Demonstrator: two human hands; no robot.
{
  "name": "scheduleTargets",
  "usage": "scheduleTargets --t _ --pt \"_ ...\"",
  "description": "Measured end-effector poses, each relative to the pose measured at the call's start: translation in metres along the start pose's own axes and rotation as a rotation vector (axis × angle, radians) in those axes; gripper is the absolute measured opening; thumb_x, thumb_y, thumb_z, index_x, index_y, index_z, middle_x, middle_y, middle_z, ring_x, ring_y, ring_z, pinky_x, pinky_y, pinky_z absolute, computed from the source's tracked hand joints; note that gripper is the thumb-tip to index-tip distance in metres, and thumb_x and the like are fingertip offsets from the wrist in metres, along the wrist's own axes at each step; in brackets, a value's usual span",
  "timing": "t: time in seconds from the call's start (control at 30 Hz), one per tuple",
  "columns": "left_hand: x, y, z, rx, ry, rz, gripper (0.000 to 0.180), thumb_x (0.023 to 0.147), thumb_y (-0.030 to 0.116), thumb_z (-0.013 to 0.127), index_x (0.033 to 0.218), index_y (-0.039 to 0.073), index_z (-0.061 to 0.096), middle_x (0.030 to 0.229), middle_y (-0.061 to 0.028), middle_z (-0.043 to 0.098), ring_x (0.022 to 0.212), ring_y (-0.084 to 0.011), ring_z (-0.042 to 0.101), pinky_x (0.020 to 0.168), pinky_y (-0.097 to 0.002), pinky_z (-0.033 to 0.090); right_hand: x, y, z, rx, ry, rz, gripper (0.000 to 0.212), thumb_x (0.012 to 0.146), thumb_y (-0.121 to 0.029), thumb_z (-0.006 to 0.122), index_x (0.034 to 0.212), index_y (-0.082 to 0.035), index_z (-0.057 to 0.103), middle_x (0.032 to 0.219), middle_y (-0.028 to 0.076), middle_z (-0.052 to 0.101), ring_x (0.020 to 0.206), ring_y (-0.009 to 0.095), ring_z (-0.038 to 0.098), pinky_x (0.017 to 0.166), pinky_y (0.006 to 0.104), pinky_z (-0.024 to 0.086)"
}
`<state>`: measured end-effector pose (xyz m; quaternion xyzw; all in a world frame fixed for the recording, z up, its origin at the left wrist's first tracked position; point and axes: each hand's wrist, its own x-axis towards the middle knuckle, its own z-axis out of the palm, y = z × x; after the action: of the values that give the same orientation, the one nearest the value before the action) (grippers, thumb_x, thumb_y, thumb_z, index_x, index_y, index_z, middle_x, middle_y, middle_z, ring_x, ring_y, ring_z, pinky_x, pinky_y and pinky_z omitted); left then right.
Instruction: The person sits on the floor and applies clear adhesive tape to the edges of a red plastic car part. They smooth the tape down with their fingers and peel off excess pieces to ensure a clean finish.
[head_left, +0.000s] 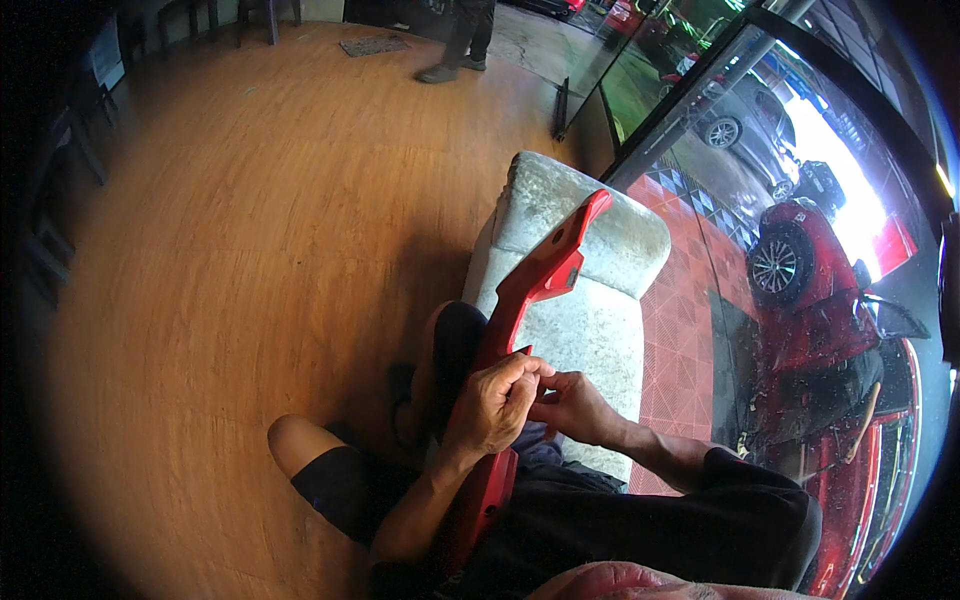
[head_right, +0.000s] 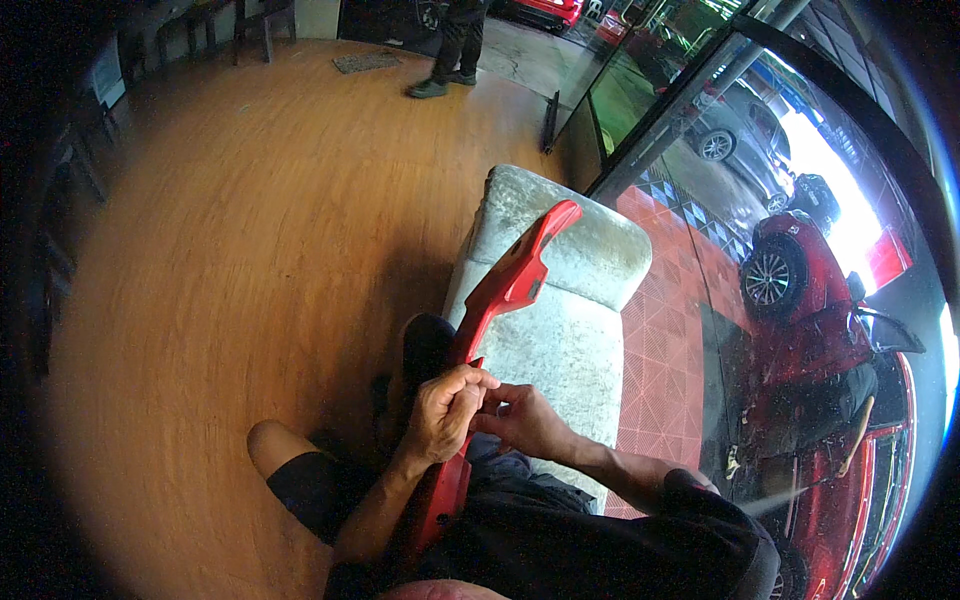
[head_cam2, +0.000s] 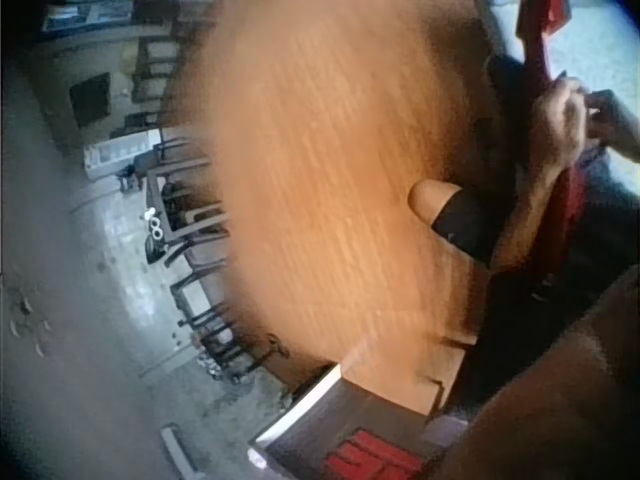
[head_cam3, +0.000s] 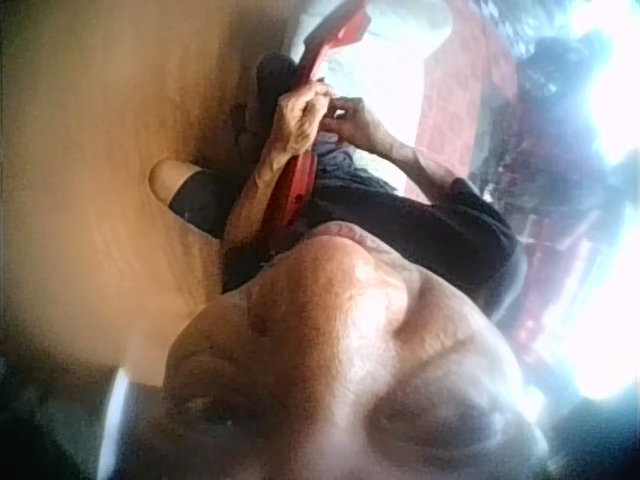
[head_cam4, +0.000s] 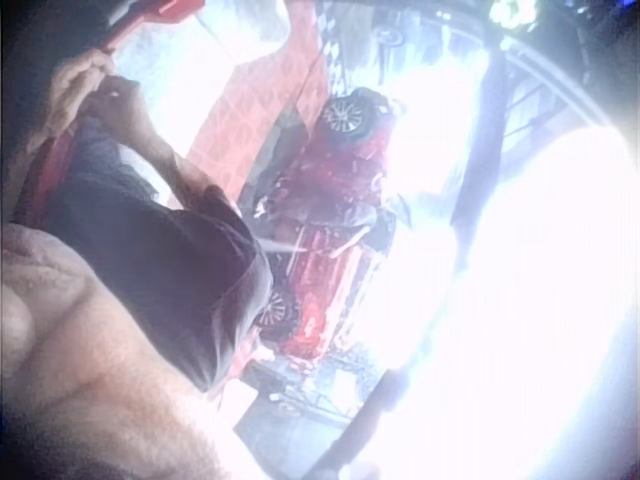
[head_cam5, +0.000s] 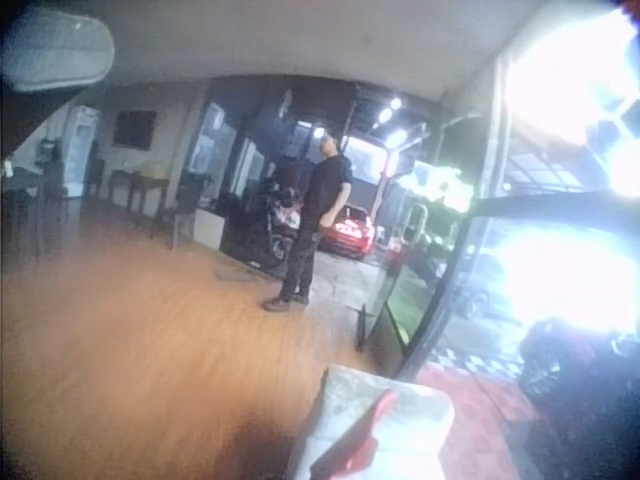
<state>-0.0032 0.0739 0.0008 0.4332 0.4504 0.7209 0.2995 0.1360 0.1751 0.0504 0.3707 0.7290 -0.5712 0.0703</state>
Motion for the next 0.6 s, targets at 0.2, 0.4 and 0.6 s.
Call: scheduleTargets --t 0.2,0.4,0.6 --pt "0.002 0.003 0.001 0.01 -0.004 -0.006 0.025 0.107 0.008 0.046 0.107 -0.003 0.069 0.078 -0.0001 0.057 0.07 -0.0064 0.05 0.064 -0.0255 0.045 0.01 -0.003 -0.006 0.014 -0.104 -0.042 0.023 0.097 -0.016 0.074 0.114 -0.001 0.072 0.094 0.004 0.075 0.074 0.01 0.068 0.053 0.0249 0.058" --pt "0.0 0.013 -0.008 0.046 -0.011 -0.106 0.023 0.107 0.008 0.049 0.107 -0.005 0.067 0.096 -0.017 0.074 0.087 -0.0231 0.073 0.08 -0.0344 0.057 -0.008 0.003 0.016 -0.083 0.176 -0.149 0.027 0.095 -0.021 0.08 0.113 -0.002 0.074 0.086 0.001 0.07 0.072 0.008 0.059 0.063 0.0281 0.052" --pt "-0.001 0.01 -0.008 0.034 -0.024 -0.072 0.022 0.106 0.007 0.049 0.107 -0.005 0.067 0.097 -0.0173 0.074 0.087 -0.0223 0.072 0.08 -0.0343 0.057 -0.014 -0.005 0.015 -0.171 0.149 -0.215 0.025 0.097 -0.017 0.076 0.113 0.001 0.072 0.076 0.002 0.069 0.064 0.004 0.058 0.051 0.0248 0.046"
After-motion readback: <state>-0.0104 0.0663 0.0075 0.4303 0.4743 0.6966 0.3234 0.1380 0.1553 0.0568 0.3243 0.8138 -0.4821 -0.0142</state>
